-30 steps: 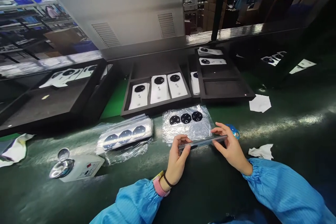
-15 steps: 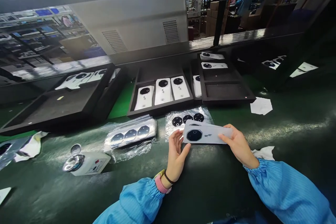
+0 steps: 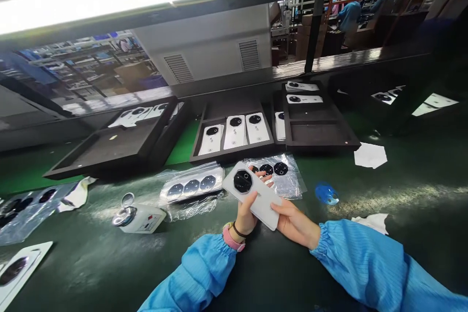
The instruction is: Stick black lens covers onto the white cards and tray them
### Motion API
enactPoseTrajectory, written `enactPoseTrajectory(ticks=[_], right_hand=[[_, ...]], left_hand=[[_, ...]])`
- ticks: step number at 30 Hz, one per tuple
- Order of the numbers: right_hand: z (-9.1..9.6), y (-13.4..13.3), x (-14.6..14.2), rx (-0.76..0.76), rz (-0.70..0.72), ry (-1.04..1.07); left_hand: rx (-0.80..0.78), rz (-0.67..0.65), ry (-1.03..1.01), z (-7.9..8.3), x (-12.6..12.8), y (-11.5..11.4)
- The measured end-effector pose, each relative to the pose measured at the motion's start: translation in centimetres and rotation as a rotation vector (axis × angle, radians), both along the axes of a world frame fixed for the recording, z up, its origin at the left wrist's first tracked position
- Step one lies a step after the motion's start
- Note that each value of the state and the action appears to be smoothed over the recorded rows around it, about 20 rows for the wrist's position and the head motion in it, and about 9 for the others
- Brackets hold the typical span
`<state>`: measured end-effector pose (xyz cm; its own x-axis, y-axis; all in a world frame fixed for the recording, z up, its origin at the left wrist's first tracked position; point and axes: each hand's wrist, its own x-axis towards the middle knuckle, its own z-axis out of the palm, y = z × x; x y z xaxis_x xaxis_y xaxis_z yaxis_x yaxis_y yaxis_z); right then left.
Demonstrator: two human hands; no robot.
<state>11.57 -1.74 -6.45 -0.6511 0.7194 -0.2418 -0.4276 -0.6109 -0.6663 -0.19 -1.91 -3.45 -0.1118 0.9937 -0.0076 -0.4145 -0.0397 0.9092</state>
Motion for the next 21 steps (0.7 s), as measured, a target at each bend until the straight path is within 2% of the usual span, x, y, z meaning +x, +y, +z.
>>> enactPoseTrajectory(ticks=[2, 6, 8, 11, 16, 21], right_hand=[[-0.1, 0.1, 0.1, 0.008, 0.072, -0.013], [0.1, 0.2, 0.6, 0.023, 0.206, -0.049], [0.2, 0.2, 0.8, 0.029, 0.203, -0.067], [0.2, 0.1, 0.9, 0.033, 0.106, -0.084], [0.0, 0.3, 0.8, 0.042, -0.058, -0.107], [-0.2, 0.2, 0.4, 0.084, -0.059, -0.156]], left_hand=[[-0.030, -0.040, -0.033, 0.7, -0.8, 0.5], [-0.119, -0.198, -0.063, 1.6, -1.9, 1.3], [-0.154, -0.268, -0.047, 1.6, -2.0, 1.6], [-0.194, -0.315, 0.022, 1.0, -2.0, 1.8], [-0.180, -0.189, 0.184, -0.3, -2.3, 1.2], [-0.112, -0.014, 0.282, -0.2, -2.2, 0.2]])
